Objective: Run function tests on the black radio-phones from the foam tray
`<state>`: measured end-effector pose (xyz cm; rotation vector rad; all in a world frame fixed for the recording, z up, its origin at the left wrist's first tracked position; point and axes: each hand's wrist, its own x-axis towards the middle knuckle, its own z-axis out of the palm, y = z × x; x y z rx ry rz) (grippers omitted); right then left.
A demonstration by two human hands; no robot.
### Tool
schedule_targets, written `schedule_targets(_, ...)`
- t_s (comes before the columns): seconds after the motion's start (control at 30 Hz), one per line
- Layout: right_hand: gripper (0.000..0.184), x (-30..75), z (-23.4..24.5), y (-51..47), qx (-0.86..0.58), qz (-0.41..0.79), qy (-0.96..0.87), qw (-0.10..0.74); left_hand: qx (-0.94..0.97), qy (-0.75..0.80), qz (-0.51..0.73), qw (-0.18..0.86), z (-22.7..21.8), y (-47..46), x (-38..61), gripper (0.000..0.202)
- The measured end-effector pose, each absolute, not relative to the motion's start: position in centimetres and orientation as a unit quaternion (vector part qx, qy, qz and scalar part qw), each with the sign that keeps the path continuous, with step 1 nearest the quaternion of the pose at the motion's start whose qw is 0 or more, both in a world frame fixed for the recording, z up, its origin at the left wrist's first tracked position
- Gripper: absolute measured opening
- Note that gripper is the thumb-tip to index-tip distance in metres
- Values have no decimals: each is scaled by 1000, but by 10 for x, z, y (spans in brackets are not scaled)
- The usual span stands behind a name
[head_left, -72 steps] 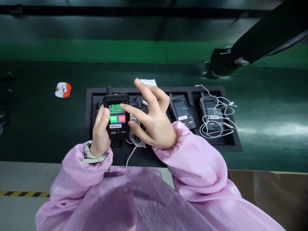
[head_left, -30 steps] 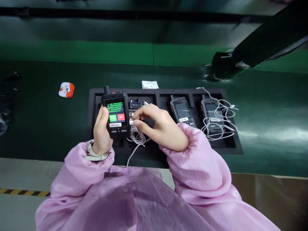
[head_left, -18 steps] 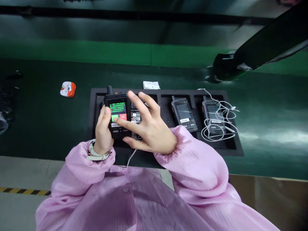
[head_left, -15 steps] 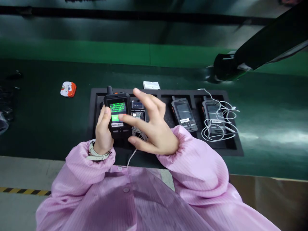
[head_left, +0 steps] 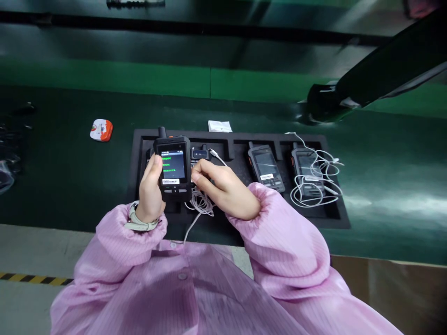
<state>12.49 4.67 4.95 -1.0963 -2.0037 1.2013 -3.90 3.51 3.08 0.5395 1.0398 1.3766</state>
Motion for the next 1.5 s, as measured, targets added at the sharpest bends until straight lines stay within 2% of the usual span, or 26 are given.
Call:
schedule_targets(0.13, 20, 122, 58, 41, -439, 396, -762, 265, 198, 462, 581, 640, 39, 36, -45, 32)
schedule_targets(0.3, 23, 133, 80, 39, -494, 344, -737, 306, 189, 475, 608, 608, 51, 31, -78, 46)
schedule_targets(0.43, 26, 114, 98, 54, -429, 429, -718, 342, 189, 469, 653, 564, 63, 13, -106, 44)
schedule_targets(0.6, 29, 27, 121, 87, -370, 611, -600, 360, 153, 464, 684, 541, 82, -18, -125, 47)
schedule_targets(0.73, 34, -44, 140, 103, -368, 737, -475, 310, 130, 465, 710, 512, 95, -40, -139, 48)
schedule_targets(0.83, 35, -75, 148, 108, -343, 765, -450, 308, 125, 470, 720, 495, 99, -53, -149, 50)
schedule_targets(0.97, 32, -85, 139, 117, -372, 700, -533, 295, 122, 469, 723, 493, 98, -61, -158, 56)
schedule_targets(1.1, 30, -62, 115, 130, -427, 598, -632, 246, 130, 472, 715, 499, 92, -61, -157, 54)
schedule_targets(1.17, 25, -43, 106, 131, -446, 492, -728, 170, 140, 470, 712, 503, 88, -58, -154, 50)
schedule_targets(1.23, 30, -25, 100, 126, -451, 355, -816, 63, 148, 465, 708, 510, 84, -55, -150, 46)
schedule_targets(1.3, 36, -13, 96, 116, -448, 270, -852, -16, 148, 468, 702, 517, 82, -52, -147, 45)
schedule_targets(1.4, 31, -6, 92, 97, -438, 239, -864, -65, 141, 475, 694, 523, 80, -48, -142, 44)
schedule_targets(1.5, 38, -5, 94, 83, -434, 224, -867, -99, 140, 476, 694, 523, 80, -45, -139, 44)
